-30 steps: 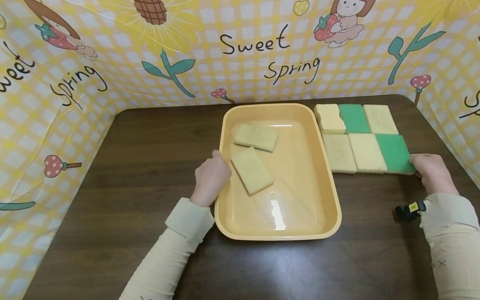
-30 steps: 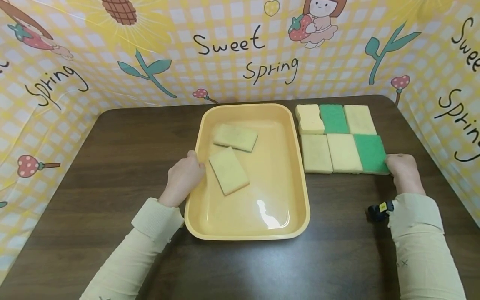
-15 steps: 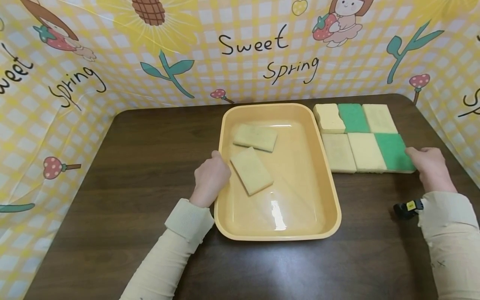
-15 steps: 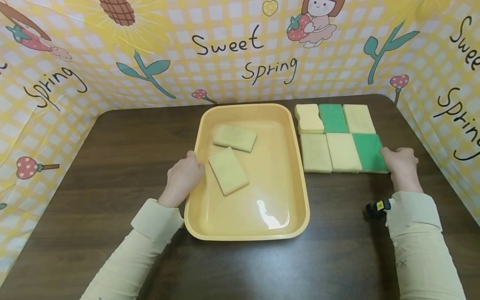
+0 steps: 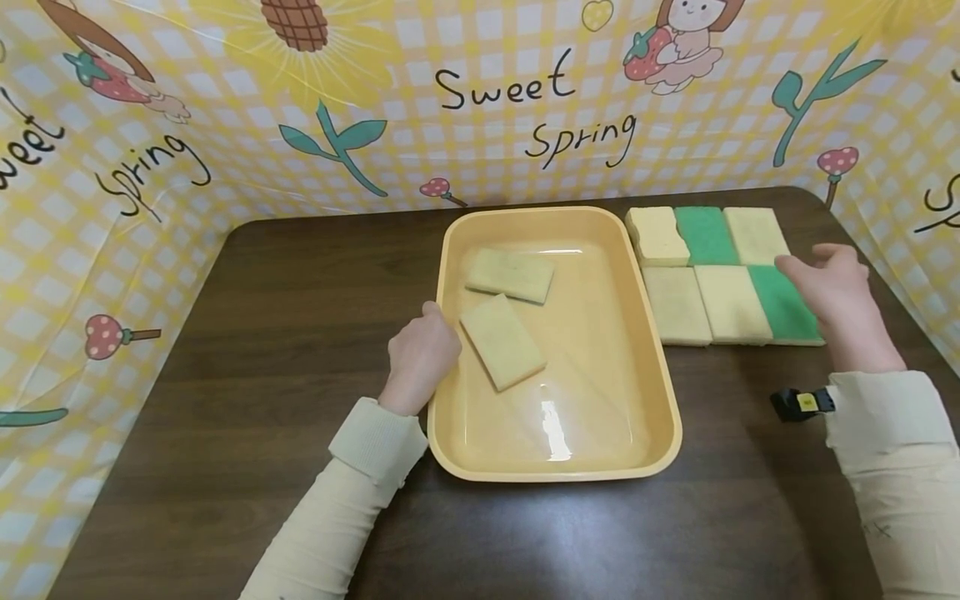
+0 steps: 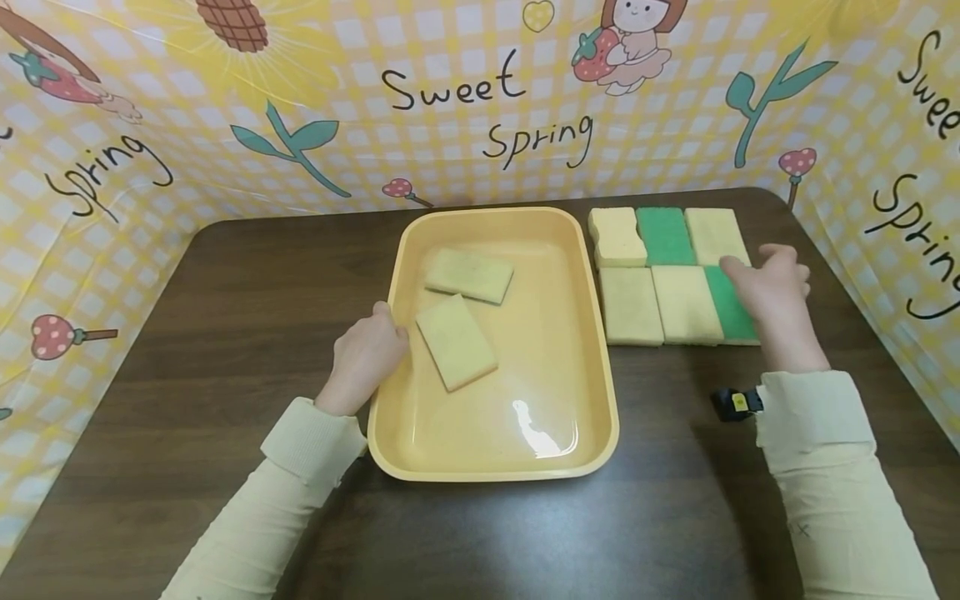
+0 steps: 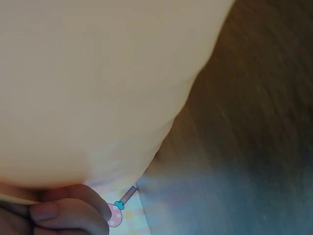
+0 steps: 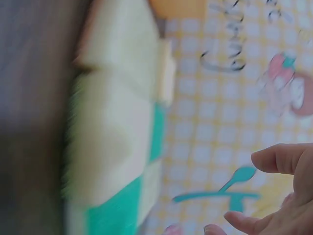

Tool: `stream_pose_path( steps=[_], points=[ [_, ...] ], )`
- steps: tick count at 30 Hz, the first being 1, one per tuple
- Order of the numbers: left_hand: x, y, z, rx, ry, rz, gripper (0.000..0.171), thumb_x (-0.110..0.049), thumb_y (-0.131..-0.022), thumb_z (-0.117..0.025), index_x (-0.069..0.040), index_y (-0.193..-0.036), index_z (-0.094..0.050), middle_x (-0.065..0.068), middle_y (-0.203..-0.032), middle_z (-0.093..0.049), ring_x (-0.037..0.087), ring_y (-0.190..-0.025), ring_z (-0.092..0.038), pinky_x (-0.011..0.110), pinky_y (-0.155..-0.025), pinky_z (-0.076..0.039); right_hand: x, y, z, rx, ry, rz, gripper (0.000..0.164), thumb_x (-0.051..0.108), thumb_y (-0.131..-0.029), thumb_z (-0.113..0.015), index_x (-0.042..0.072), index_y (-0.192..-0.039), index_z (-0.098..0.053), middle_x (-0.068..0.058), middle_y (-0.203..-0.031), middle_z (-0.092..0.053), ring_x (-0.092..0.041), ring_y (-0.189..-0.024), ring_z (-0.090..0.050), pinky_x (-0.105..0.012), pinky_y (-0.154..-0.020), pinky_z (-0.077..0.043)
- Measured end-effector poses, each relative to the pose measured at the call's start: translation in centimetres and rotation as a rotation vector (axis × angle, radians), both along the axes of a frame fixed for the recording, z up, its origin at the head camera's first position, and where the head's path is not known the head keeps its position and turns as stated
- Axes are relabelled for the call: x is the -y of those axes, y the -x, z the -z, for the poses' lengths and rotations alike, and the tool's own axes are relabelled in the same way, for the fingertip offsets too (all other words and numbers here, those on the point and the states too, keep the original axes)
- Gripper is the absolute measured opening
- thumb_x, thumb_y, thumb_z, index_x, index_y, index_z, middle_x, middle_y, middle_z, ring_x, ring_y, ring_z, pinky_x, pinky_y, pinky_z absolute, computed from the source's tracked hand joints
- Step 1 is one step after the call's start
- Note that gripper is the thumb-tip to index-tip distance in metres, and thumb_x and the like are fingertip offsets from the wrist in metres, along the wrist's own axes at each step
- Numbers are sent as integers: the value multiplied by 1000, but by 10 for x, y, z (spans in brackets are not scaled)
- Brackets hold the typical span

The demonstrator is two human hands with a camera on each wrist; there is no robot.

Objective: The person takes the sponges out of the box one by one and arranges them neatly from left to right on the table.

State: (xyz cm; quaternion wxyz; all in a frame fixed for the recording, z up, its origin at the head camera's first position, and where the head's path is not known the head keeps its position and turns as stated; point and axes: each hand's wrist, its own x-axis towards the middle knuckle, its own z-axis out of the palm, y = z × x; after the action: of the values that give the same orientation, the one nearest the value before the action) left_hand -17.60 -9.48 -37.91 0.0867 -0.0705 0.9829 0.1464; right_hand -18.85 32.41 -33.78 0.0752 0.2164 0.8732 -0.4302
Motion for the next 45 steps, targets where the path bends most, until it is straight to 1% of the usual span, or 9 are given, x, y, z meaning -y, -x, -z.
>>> stream_pose_path(
  steps=[3, 5, 11, 20, 26, 30, 33, 40, 45],
  points=[
    [0, 0, 0, -2, -3, 0, 19, -16, -97, -35, 0, -99, -46, 17, -76, -61, 28, -63, -60, 42, -56, -47, 16, 2, -12, -52, -8, -45, 90, 57, -92, -33, -2, -150, 2, -34, -151, 0, -52, -131, -20, -63, -102, -25],
    [0, -1, 0, -5, -5, -1, 19, -16, -97, -34, 0, -99, -46, 18, -77, -61, 29, -64, -61, 43, -56, -47, 27, 3, -20, -79, -18, -72, 88, 56, -93, -34, -1, -150, 0, -34, -151, -3, -51, -130, -21, -62, -101, -26],
    [0, -1, 0, -4, -11, -6, 20, -16, -97, -34, 0, -100, -45, 19, -80, -63, 31, -68, -63, 46, -60, -49, 58, 3, -37, -139, -8, -145, 84, 51, -95, -37, -1, -150, -2, -33, -152, -4, -52, -133, -20, -62, -103, -25],
    [1, 0, 0, -2, -7, -8, 22, -17, -97, -34, 0, -104, -46, 21, -85, -64, 33, -72, -64, 48, -64, -51, 94, 0, -49, -172, 45, -244, 81, 49, -96, -39, 3, -151, -5, -29, -153, -6, -46, -134, -21, -59, -103, -28],
    [1, -1, 0, -2, -8, -9, 23, -18, -97, -33, 0, -103, -46, 22, -85, -65, 34, -73, -64, 49, -65, -51, 121, -4, -54, -154, 64, -312, 77, 45, -97, -43, 5, -152, -9, -27, -154, -11, -43, -132, -25, -56, -102, -32],
    [1, 0, 0, 2, -9, -13, 22, -18, -97, -33, 0, -102, -45, 21, -84, -64, 34, -73, -64, 48, -65, -51, 139, -6, -57, -150, 37, -346, 72, 39, -97, -47, 5, -151, -15, -26, -152, -19, -41, -128, -30, -53, -99, -35],
    [1, 0, 0, 3, -9, -16, 21, -17, -97, -33, 0, -102, -45, 21, -84, -64, 34, -73, -64, 48, -65, -51, 149, -6, -56, -143, 25, -377, 70, 37, -97, -49, 3, -150, -18, -27, -151, -23, -42, -128, -33, -54, -100, -36],
    [1, 0, 1, -6, -10, -16, 21, -17, -97, -34, 0, -101, -46, 22, -85, -65, 34, -73, -64, 49, -65, -51, 168, -5, -50, -67, 43, -477, 70, 34, -97, -49, 1, -150, -17, -26, -152, -25, -41, -135, -31, -55, -107, -34],
    [0, 0, 1, -7, -7, -7, 20, -16, -96, -35, 0, -101, -46, 21, -83, -64, 33, -70, -64, 48, -64, -51, 182, -4, -40, -42, 71, -508, 66, 30, -97, -50, 0, -148, -21, -26, -150, -28, -40, -136, -32, -54, -108, -34]
  ],
)
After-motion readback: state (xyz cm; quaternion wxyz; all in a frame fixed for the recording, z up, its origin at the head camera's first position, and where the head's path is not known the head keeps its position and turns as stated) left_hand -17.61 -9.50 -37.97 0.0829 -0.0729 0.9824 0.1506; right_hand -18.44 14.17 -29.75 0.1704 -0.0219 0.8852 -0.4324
